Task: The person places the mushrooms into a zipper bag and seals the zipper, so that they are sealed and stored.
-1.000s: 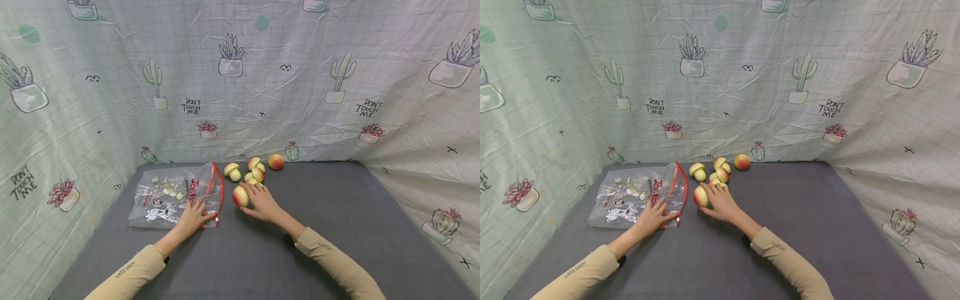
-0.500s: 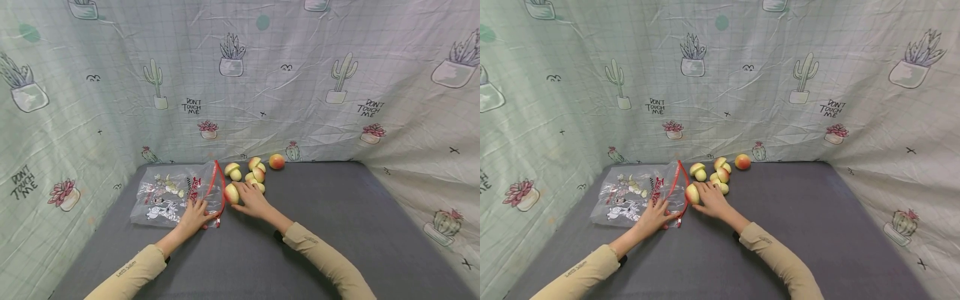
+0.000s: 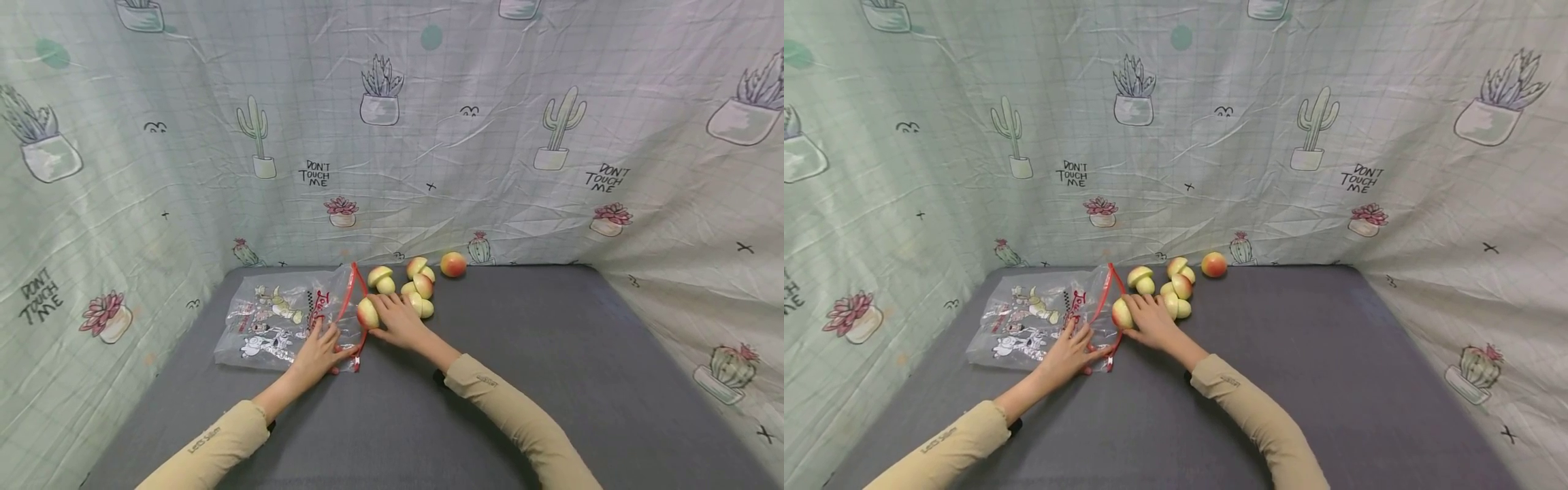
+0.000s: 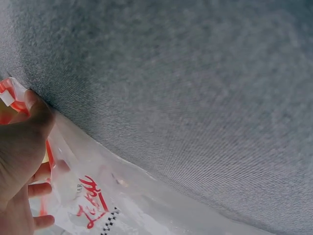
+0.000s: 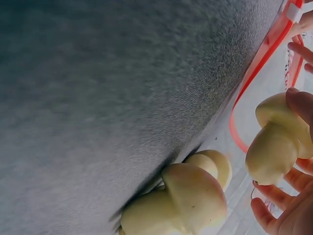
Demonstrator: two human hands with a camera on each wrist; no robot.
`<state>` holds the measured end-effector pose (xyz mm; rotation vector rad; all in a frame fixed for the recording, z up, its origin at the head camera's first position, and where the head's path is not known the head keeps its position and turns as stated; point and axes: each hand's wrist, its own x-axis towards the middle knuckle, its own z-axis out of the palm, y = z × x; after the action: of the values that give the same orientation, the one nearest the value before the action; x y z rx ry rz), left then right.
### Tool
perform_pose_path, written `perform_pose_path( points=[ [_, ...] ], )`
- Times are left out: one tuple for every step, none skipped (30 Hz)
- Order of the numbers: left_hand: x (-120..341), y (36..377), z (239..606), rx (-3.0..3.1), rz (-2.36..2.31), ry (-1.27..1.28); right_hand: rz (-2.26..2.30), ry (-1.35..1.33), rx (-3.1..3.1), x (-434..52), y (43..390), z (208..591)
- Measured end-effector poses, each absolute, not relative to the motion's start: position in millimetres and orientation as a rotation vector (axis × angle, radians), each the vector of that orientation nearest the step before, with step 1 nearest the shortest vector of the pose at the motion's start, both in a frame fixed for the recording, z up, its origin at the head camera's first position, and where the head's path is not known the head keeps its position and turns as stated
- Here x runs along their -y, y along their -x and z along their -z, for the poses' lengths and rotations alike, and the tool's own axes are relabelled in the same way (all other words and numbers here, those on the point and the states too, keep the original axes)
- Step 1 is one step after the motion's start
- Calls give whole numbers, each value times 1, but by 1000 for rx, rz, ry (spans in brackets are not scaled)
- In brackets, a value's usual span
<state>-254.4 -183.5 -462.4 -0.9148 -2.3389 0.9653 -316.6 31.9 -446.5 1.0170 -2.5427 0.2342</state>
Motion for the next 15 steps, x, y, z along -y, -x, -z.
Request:
perform_pose_path(
  points=[
    [184,255,463,2336,-968,920,-221,-1013,2553,-30,318,447],
    [184,255,464,2335,-972,925,-207,-1009,2558,-29,319,447],
    [184,255,464,2333,-978,931,-195,-1005,2564,-28,321,448],
    [184,256,464,2332,-978,936,-185,-1001,2570,-26,322,449],
    [184,256,465,2334,-978,941,-181,-999,2578,-25,323,449],
    [184,256,465,2335,-981,945,-178,-998,2585,-24,325,450],
    [184,257,465,2332,-979,951,-170,-995,2596,-23,326,450],
    [184,257,466,2329,-973,958,-163,-993,2610,-22,327,450],
    [184,257,466,2326,-967,966,-157,-991,2623,-20,329,450],
    [185,257,466,2323,-960,973,-149,-990,2641,-18,330,450],
    [185,257,466,2323,-952,981,-142,-990,2658,-17,331,450],
    [185,257,465,2323,-942,988,-134,-988,2671,-15,332,449],
    [185,257,465,2324,-929,996,-127,-985,2686,-14,333,449],
    [185,256,464,2326,-919,1002,-125,-982,2697,-12,333,449],
    [185,256,464,2328,-909,1008,-122,-979,2702,-11,333,449]
  ],
)
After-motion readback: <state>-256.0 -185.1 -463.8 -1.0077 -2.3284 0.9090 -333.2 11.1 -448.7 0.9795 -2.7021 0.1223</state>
